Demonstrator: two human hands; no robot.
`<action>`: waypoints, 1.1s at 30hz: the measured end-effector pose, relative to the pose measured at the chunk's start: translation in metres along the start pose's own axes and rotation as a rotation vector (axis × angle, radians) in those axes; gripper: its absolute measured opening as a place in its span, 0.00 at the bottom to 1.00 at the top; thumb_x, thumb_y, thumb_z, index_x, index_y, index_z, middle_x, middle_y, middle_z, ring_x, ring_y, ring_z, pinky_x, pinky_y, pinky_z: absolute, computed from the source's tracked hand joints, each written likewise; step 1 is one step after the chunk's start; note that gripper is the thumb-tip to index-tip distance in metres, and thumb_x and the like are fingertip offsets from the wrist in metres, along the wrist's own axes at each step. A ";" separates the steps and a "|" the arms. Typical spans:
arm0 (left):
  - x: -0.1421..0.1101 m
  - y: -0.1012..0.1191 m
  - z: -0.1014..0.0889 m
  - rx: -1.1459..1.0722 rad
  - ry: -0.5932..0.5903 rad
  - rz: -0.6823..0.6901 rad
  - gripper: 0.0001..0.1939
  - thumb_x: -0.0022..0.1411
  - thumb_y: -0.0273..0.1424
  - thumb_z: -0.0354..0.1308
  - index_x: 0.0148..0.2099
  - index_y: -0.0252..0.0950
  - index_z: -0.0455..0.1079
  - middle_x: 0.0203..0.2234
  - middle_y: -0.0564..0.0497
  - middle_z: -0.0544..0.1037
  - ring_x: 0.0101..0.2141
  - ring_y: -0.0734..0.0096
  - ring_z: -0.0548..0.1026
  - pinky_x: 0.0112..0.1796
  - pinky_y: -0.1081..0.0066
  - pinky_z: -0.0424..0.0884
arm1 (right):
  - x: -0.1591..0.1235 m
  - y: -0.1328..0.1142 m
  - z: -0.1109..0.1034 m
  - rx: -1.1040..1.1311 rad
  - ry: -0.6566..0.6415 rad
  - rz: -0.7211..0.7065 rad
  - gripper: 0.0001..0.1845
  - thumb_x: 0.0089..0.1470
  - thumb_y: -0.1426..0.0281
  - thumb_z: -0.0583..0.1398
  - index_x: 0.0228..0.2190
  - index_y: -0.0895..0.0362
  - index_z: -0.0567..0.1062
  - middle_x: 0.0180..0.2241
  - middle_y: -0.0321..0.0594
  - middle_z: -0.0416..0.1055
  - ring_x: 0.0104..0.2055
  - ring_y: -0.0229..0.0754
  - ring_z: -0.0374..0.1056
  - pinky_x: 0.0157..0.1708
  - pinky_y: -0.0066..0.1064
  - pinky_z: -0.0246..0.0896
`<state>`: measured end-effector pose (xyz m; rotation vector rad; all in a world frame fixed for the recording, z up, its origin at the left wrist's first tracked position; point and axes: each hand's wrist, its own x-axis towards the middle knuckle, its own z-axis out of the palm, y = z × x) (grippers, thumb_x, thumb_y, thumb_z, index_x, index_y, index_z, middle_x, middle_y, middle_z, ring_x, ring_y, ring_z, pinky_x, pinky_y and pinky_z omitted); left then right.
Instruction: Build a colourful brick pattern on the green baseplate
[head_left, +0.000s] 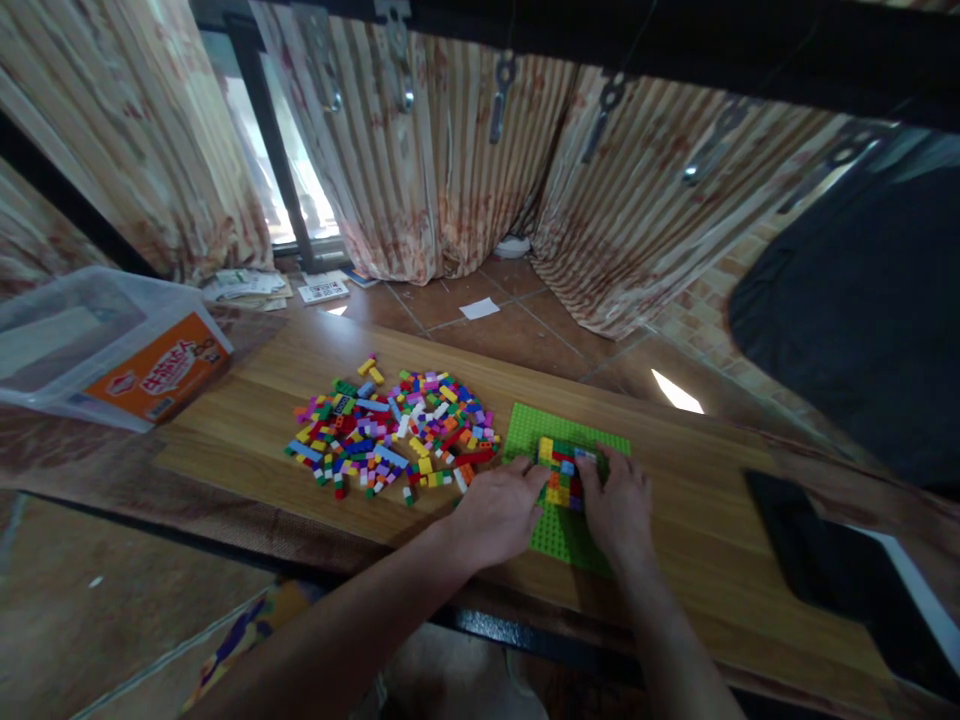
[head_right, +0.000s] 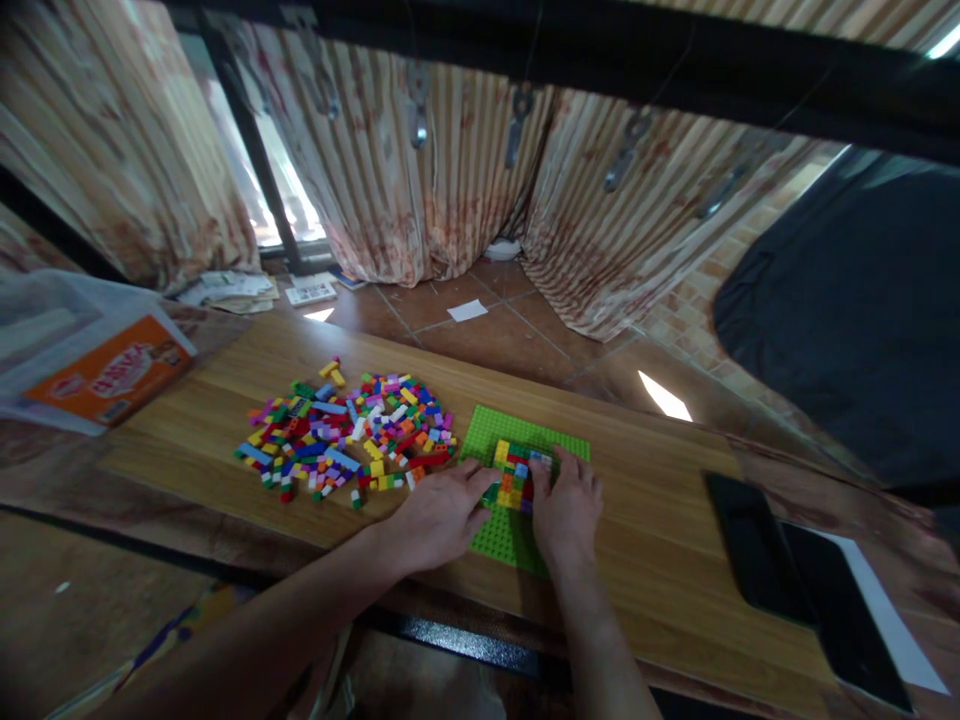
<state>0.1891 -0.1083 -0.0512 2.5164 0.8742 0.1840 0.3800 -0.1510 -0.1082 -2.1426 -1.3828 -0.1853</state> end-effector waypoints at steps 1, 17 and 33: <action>0.000 0.000 0.000 0.005 -0.001 -0.001 0.17 0.63 0.31 0.52 0.54 0.37 0.61 0.45 0.46 0.70 0.44 0.59 0.73 0.42 0.63 0.72 | 0.000 -0.001 -0.001 -0.018 -0.006 0.009 0.31 0.59 0.51 0.49 0.46 0.63 0.73 0.42 0.60 0.72 0.44 0.58 0.65 0.44 0.52 0.57; -0.004 -0.026 -0.032 -0.025 0.169 -0.148 0.14 0.64 0.34 0.52 0.50 0.37 0.69 0.44 0.46 0.76 0.41 0.63 0.75 0.43 0.66 0.72 | -0.004 -0.006 -0.006 -0.117 -0.171 0.141 0.33 0.59 0.50 0.46 0.52 0.61 0.70 0.50 0.59 0.67 0.51 0.62 0.62 0.46 0.54 0.58; -0.027 -0.111 -0.090 -0.165 0.330 -0.246 0.12 0.60 0.26 0.50 0.31 0.31 0.74 0.21 0.53 0.73 0.24 0.74 0.67 0.26 0.76 0.59 | -0.013 -0.086 -0.027 0.408 0.011 -0.281 0.12 0.61 0.67 0.54 0.38 0.57 0.76 0.37 0.44 0.74 0.40 0.44 0.70 0.43 0.37 0.64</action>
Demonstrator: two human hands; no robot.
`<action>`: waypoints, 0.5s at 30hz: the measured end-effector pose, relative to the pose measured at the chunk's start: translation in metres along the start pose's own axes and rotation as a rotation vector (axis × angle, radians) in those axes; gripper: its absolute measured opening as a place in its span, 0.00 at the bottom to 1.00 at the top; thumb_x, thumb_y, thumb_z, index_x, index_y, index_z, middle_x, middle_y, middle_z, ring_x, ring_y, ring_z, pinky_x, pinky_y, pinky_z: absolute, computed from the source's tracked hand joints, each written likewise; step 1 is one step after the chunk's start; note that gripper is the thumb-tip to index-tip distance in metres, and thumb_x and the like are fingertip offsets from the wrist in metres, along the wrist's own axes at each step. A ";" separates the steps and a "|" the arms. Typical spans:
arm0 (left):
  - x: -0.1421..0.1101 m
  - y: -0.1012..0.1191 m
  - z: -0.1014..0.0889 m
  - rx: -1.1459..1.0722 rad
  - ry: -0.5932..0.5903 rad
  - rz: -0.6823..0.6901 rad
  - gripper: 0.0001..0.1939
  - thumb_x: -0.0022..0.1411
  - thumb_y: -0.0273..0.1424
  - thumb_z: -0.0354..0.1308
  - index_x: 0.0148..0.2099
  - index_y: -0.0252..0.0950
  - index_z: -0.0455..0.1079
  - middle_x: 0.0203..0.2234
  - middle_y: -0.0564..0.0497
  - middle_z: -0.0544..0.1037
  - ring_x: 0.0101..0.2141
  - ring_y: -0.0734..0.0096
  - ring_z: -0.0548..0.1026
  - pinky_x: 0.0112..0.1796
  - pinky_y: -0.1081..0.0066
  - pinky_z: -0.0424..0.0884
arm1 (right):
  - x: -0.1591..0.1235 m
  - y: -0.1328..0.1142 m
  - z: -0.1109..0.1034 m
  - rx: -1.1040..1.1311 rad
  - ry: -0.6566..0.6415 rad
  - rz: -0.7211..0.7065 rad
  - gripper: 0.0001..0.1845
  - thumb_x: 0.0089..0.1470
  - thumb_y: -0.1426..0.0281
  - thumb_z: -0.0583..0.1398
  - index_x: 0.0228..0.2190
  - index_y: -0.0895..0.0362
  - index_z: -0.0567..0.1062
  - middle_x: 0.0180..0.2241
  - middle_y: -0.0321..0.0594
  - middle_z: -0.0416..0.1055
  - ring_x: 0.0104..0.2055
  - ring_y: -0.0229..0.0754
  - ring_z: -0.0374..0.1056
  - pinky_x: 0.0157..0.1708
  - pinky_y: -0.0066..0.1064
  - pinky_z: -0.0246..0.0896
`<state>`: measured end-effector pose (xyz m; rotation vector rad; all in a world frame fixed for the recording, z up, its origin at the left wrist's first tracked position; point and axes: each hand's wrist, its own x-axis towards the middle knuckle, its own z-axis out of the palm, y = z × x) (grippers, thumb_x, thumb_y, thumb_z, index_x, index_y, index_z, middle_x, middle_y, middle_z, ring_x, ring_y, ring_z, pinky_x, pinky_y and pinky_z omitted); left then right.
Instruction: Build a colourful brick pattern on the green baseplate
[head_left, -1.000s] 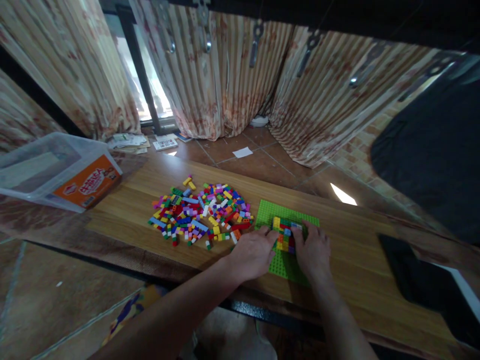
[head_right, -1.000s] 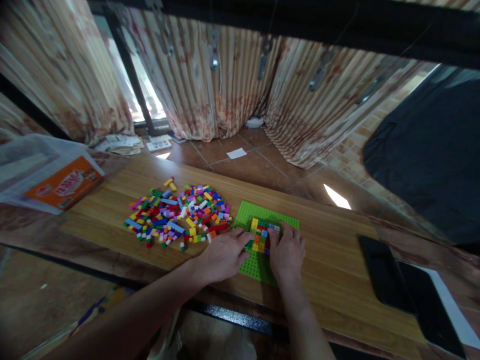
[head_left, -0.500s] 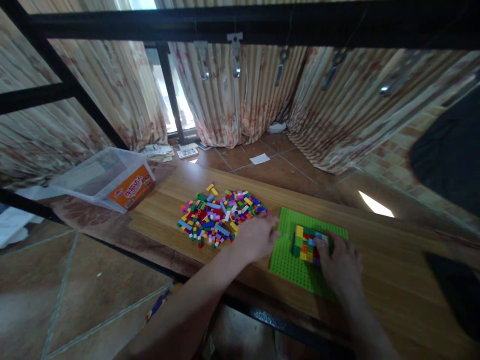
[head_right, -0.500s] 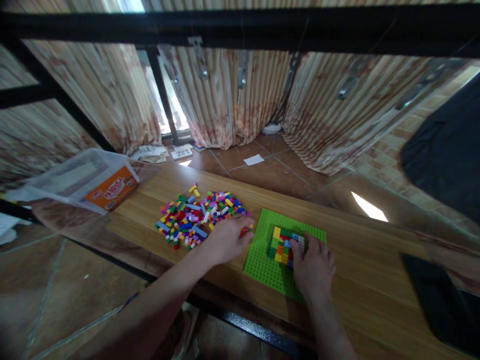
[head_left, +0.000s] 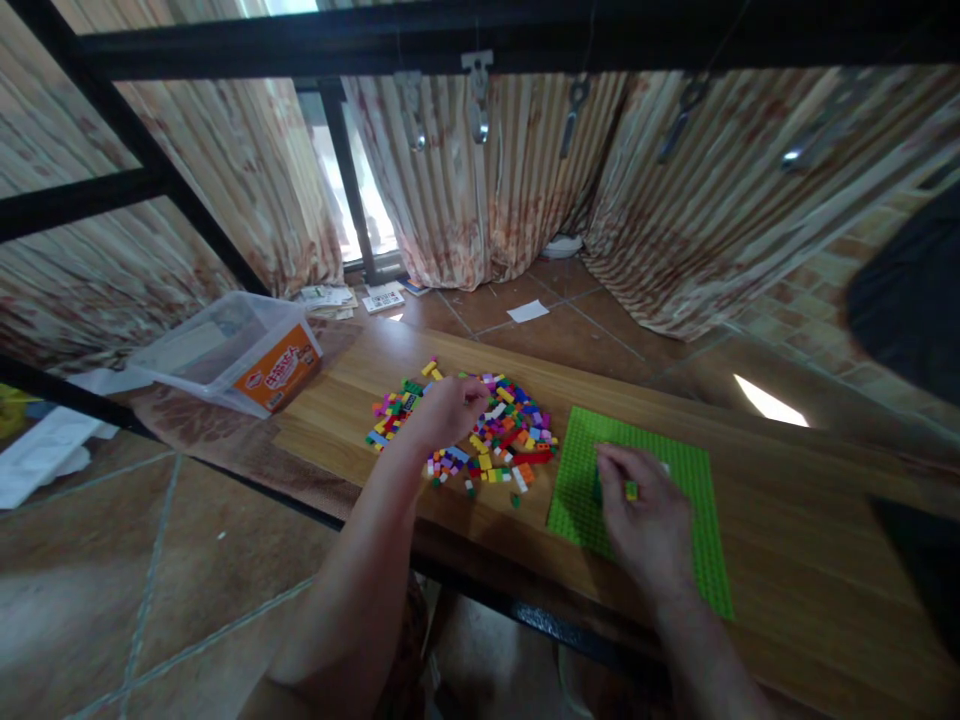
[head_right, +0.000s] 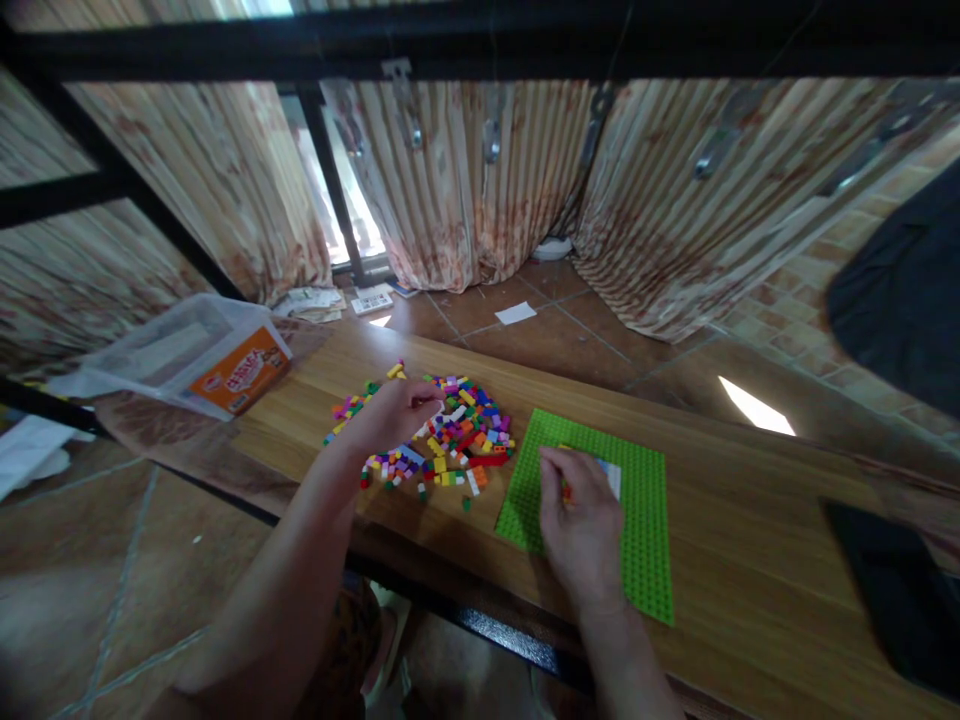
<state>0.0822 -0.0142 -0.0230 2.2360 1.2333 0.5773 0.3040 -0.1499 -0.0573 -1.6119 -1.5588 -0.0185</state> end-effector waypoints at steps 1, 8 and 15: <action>0.000 0.001 -0.001 0.001 0.011 -0.005 0.12 0.60 0.26 0.50 0.31 0.31 0.74 0.20 0.53 0.72 0.23 0.74 0.66 0.26 0.76 0.58 | -0.002 -0.010 0.007 0.058 -0.086 -0.033 0.11 0.61 0.68 0.54 0.39 0.56 0.76 0.37 0.43 0.74 0.41 0.43 0.70 0.44 0.36 0.64; -0.001 0.001 0.000 0.054 0.020 -0.005 0.12 0.59 0.27 0.50 0.29 0.32 0.72 0.20 0.53 0.71 0.23 0.74 0.66 0.26 0.75 0.58 | -0.010 -0.022 0.034 0.087 -0.455 -0.061 0.13 0.61 0.72 0.53 0.43 0.54 0.74 0.42 0.42 0.73 0.46 0.44 0.67 0.48 0.37 0.62; 0.000 0.001 0.008 0.047 -0.024 -0.002 0.10 0.59 0.29 0.52 0.32 0.32 0.75 0.24 0.50 0.76 0.25 0.72 0.70 0.28 0.75 0.61 | -0.002 -0.020 0.031 0.035 -0.635 -0.073 0.16 0.57 0.75 0.55 0.45 0.51 0.73 0.43 0.41 0.69 0.46 0.44 0.65 0.47 0.37 0.61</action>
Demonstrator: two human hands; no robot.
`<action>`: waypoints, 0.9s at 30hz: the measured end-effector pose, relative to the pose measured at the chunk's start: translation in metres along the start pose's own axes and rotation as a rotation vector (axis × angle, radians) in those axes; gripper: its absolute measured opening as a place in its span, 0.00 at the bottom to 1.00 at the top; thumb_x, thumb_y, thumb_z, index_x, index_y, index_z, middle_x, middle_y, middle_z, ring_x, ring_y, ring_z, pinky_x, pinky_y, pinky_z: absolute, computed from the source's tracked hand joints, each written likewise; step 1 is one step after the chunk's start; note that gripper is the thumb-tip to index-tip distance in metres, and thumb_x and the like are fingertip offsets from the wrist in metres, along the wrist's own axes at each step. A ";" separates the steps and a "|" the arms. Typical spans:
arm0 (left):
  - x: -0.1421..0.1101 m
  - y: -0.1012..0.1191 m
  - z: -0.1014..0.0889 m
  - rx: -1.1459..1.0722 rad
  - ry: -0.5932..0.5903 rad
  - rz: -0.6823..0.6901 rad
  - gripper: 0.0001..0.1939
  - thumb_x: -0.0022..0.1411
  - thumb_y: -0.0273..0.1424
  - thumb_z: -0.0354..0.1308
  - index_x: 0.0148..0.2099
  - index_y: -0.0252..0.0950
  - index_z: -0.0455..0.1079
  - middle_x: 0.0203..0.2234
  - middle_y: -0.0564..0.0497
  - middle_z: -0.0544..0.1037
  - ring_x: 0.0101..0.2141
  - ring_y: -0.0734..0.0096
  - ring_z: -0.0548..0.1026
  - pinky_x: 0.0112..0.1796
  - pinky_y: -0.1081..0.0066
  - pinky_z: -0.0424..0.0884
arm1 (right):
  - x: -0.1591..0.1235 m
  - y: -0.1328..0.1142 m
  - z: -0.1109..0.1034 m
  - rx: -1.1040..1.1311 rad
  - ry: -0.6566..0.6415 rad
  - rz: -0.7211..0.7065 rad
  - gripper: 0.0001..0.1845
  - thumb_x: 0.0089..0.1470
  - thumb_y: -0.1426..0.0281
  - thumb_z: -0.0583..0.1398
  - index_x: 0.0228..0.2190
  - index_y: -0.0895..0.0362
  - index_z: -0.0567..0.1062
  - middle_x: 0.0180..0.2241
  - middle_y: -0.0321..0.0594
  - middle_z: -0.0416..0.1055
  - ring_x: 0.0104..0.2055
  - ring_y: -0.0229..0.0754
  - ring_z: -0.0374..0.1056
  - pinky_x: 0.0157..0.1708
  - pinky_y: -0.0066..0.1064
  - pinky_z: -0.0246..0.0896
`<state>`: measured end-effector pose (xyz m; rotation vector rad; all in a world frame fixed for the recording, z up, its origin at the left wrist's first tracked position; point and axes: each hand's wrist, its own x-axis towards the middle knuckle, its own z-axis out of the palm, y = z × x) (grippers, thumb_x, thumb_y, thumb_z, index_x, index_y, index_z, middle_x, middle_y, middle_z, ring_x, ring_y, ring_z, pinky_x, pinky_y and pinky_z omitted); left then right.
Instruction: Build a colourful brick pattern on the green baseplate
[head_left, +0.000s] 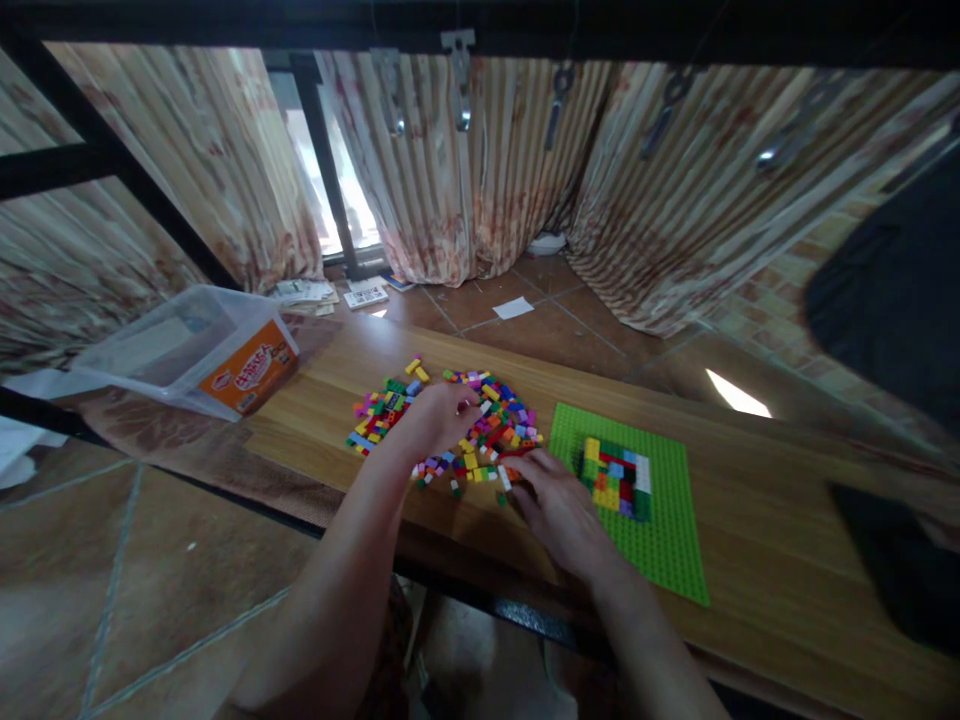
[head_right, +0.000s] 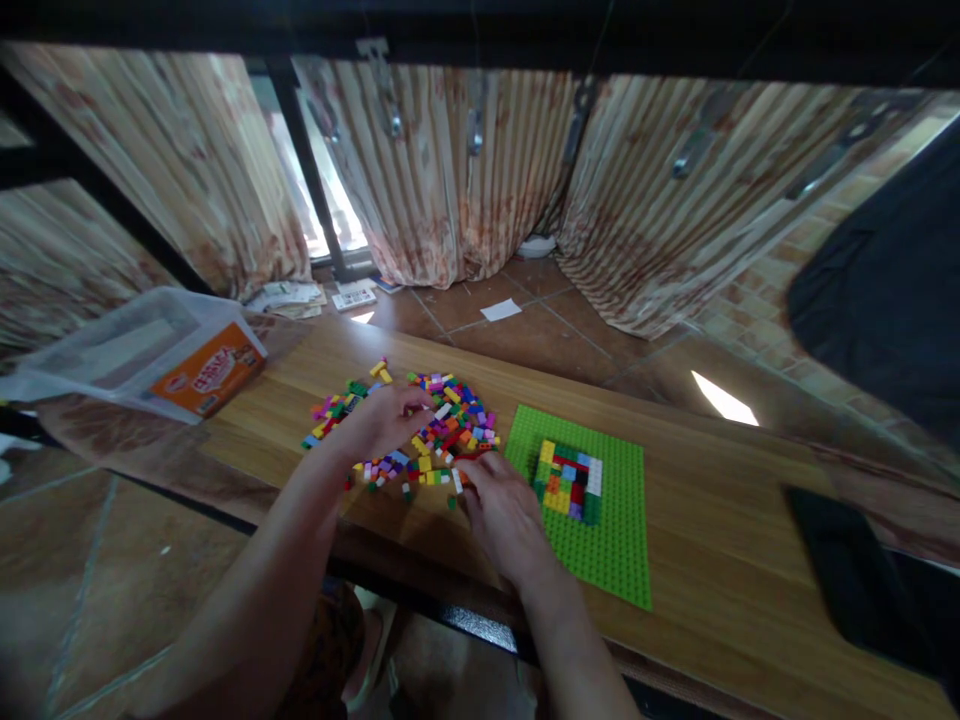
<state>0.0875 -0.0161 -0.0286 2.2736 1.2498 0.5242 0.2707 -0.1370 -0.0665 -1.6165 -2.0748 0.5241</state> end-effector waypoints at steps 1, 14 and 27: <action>0.000 0.001 0.001 -0.018 -0.015 0.005 0.11 0.59 0.29 0.52 0.33 0.32 0.75 0.25 0.50 0.77 0.26 0.72 0.70 0.29 0.75 0.61 | 0.001 -0.002 0.000 -0.005 -0.006 0.003 0.14 0.57 0.75 0.55 0.44 0.51 0.73 0.43 0.41 0.69 0.45 0.43 0.65 0.47 0.36 0.61; 0.002 0.022 0.011 -0.191 -0.192 0.029 0.11 0.59 0.32 0.53 0.33 0.33 0.75 0.22 0.52 0.76 0.26 0.72 0.70 0.28 0.75 0.63 | 0.006 -0.001 0.003 0.043 0.157 0.077 0.08 0.56 0.74 0.57 0.39 0.55 0.70 0.39 0.42 0.69 0.43 0.45 0.65 0.45 0.38 0.62; -0.002 0.038 0.026 -0.516 -0.426 0.018 0.09 0.58 0.32 0.56 0.34 0.32 0.74 0.26 0.51 0.76 0.25 0.74 0.71 0.28 0.76 0.66 | 0.002 -0.012 0.001 0.246 0.415 0.131 0.18 0.55 0.72 0.59 0.49 0.54 0.71 0.43 0.45 0.73 0.45 0.45 0.69 0.46 0.40 0.66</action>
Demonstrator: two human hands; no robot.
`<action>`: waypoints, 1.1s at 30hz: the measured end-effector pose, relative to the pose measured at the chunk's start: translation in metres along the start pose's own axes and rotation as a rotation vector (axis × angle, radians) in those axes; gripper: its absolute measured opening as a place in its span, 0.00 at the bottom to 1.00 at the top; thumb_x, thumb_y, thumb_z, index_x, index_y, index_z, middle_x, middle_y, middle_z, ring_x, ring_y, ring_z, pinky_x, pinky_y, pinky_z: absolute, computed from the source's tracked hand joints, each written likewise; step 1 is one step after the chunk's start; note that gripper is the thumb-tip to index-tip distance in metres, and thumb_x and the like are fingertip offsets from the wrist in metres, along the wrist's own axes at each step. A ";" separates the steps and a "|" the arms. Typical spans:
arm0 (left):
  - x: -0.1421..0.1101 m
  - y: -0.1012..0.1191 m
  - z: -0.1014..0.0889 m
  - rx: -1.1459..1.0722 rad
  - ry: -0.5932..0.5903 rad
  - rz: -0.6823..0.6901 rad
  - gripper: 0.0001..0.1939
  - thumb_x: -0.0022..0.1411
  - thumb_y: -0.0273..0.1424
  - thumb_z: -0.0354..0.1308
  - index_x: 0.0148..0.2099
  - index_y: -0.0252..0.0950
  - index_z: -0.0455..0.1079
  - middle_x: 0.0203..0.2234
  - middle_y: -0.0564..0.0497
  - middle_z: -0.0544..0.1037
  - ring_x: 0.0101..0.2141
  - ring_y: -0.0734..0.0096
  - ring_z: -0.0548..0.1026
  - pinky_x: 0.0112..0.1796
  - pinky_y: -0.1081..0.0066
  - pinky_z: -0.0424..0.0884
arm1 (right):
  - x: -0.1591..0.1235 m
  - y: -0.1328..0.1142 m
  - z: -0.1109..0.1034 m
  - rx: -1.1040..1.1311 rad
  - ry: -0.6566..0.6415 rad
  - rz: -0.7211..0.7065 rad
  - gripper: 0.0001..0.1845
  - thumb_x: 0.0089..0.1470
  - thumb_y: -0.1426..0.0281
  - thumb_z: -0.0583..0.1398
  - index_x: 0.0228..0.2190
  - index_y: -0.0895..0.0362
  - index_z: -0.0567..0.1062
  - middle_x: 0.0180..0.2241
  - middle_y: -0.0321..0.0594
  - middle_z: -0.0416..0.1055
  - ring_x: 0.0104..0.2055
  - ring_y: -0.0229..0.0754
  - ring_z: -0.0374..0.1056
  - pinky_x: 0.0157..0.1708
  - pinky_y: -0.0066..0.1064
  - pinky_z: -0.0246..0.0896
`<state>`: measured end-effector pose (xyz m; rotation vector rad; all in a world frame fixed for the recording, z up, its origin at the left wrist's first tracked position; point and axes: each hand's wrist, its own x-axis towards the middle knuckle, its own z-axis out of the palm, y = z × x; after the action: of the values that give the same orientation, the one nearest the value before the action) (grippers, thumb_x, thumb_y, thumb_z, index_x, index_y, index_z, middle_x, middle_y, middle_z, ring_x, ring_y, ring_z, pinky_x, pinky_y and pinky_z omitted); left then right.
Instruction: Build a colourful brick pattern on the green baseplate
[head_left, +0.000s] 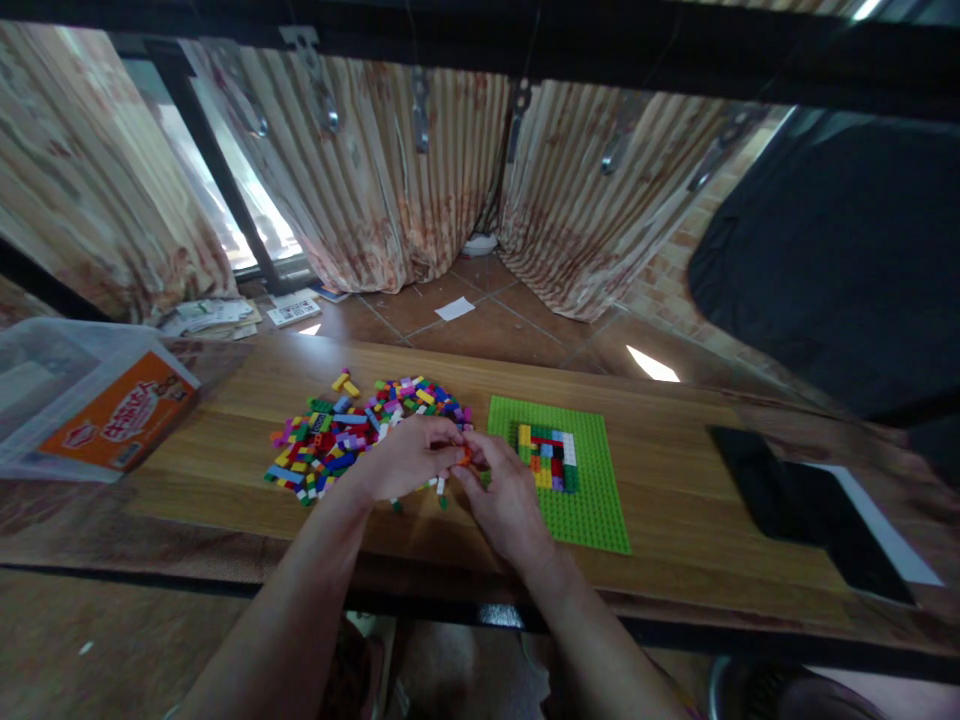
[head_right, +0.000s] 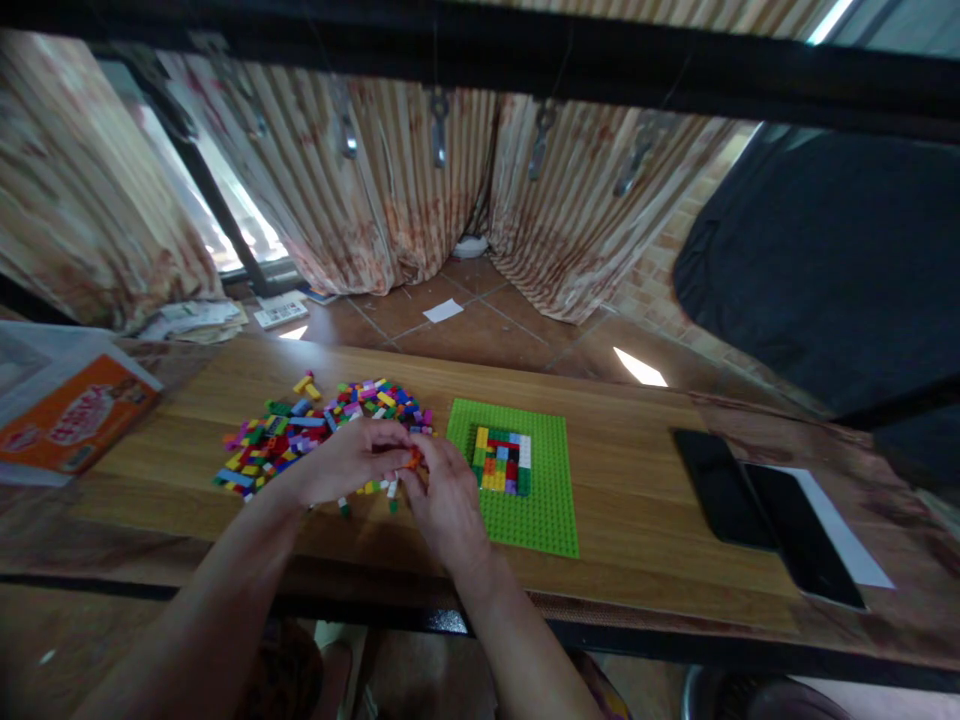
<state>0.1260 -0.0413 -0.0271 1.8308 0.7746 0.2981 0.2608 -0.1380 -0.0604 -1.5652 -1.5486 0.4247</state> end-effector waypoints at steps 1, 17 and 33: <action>0.000 0.002 0.001 -0.024 0.005 0.001 0.08 0.57 0.32 0.56 0.34 0.32 0.73 0.25 0.52 0.76 0.25 0.74 0.71 0.27 0.76 0.66 | 0.000 0.001 -0.001 -0.005 -0.004 0.003 0.18 0.55 0.72 0.59 0.49 0.54 0.71 0.43 0.44 0.73 0.45 0.46 0.69 0.46 0.40 0.66; 0.010 0.006 0.031 -0.112 0.038 0.011 0.06 0.56 0.31 0.58 0.32 0.32 0.70 0.24 0.53 0.74 0.27 0.74 0.71 0.28 0.76 0.66 | -0.010 0.014 -0.030 -0.173 -0.010 -0.002 0.10 0.56 0.68 0.60 0.41 0.54 0.74 0.36 0.40 0.73 0.39 0.43 0.69 0.41 0.35 0.65; 0.019 0.010 0.084 -0.165 0.006 -0.055 0.19 0.61 0.31 0.50 0.54 0.33 0.66 0.25 0.53 0.75 0.23 0.74 0.72 0.25 0.74 0.67 | -0.019 0.061 -0.094 -0.337 0.011 0.148 0.07 0.54 0.66 0.59 0.33 0.53 0.77 0.33 0.38 0.73 0.33 0.41 0.69 0.35 0.33 0.63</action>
<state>0.1894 -0.0935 -0.0536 1.6514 0.7797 0.3225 0.3671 -0.1780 -0.0600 -1.9456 -1.5595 0.2428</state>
